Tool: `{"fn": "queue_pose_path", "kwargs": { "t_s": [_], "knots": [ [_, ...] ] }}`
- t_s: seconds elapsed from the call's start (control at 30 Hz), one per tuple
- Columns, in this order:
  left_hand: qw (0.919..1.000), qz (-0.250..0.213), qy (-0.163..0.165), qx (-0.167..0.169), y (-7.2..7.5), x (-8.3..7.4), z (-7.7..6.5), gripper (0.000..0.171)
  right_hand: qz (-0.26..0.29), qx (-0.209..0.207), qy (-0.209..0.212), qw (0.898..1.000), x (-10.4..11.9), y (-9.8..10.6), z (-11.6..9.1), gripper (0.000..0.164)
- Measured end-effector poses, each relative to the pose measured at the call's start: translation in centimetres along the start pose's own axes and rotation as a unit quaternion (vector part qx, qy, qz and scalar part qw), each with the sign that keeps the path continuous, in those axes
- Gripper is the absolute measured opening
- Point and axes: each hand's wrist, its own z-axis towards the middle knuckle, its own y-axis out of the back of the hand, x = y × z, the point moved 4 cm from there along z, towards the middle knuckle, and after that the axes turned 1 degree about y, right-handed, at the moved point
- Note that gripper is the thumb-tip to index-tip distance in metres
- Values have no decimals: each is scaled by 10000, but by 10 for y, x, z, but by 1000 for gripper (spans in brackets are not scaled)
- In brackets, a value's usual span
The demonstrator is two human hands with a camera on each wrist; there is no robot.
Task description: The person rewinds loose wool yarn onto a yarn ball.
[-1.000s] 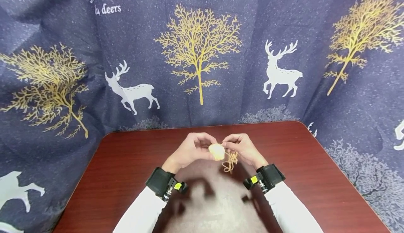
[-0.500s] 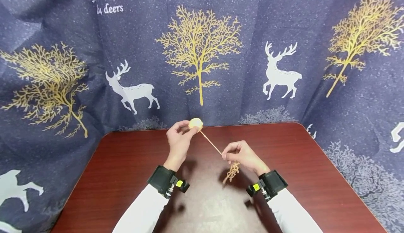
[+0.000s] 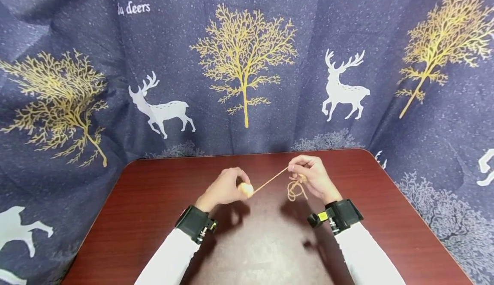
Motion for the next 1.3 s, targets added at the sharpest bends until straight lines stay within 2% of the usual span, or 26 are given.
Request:
{"fn": "queue_pose_path", "kwargs": {
  "t_s": [0.07,0.13,0.2,0.23,0.3,0.37,0.43,0.5,0.57,0.63,0.7,0.73,0.77,0.8,0.83,0.87,0.93,1.03,1.1,1.17,1.23,1.3],
  "knots": [
    [9940,-592,-274,873,-4,-5,-2,31,159,-319,11,9994,-1,4,3,17],
    [9754,-1406,-530,1610,-7,-12,-4,30,189,-571,-12,9982,-4,7,5,12],
    [9446,-2400,-727,2116,-6,-21,-5,30,52,-736,-56,9973,-9,7,7,7],
    [9274,-2868,-819,2256,-5,-24,-5,31,-139,-773,-85,9969,-11,7,8,8],
    [8965,-3672,-1003,2269,-1,-30,-3,32,-570,-798,-194,9950,-16,5,9,13],
    [8694,-4380,-1165,1967,4,-33,0,33,-1104,-733,-309,9907,-22,2,8,16],
    [8504,-4906,-1254,1430,9,-34,2,33,-1598,-608,-458,9842,-28,-1,5,16],
    [8320,-5373,-1140,777,14,-31,5,33,-1936,-383,-573,9787,-34,-4,1,15],
    [8127,-5759,-882,81,17,-27,7,33,-2149,-93,-682,9742,-38,-7,-4,12],
    [7899,-6084,-478,-611,19,-21,9,32,-2379,270,-724,9682,-41,-12,-9,10],
    [7706,-6233,-54,-1330,20,-15,12,29,-2504,677,-684,9634,-42,-18,-13,9],
    [7654,-6214,167,-1667,20,-12,13,27,-2556,859,-645,9608,-41,-21,-15,9],
    [7643,-6122,389,-1989,20,-9,14,25,-2619,1024,-576,9579,-39,-24,-16,10],
    [7684,-5940,606,-2306,19,-5,15,23,-2622,1155,-529,9566,-37,-27,-17,11],
    [7772,-5675,803,-2595,18,-1,16,22,-2585,1265,-488,9565,-34,-30,-17,11],
    [7905,-5332,998,-2843,16,2,16,22,-2537,1353,-468,9566,-32,-32,-18,11],
    [8229,-4516,1289,-3198,13,6,15,25,-2442,1456,-431,9577,-25,-36,-17,12],
    [8760,-3114,1308,-3443,9,8,13,32,-2363,1517,-364,9591,-16,-40,-14,11],
    [9032,-2333,1116,-3427,6,6,11,33,-2347,1543,-295,9593,-10,-41,-10,11],
    [9259,-1631,879,-3293,3,5,9,34,-2363,1527,-194,9594,-6,-42,-7,11],
    [9442,-1090,682,-3032,-1,3,8,35,-2299,1487,-123,9617,-1,-42,-4,10],
    [9611,-688,545,-2619,-6,2,7,35,-2192,1389,-91,9657,2,-40,0,8]
  ]
}}
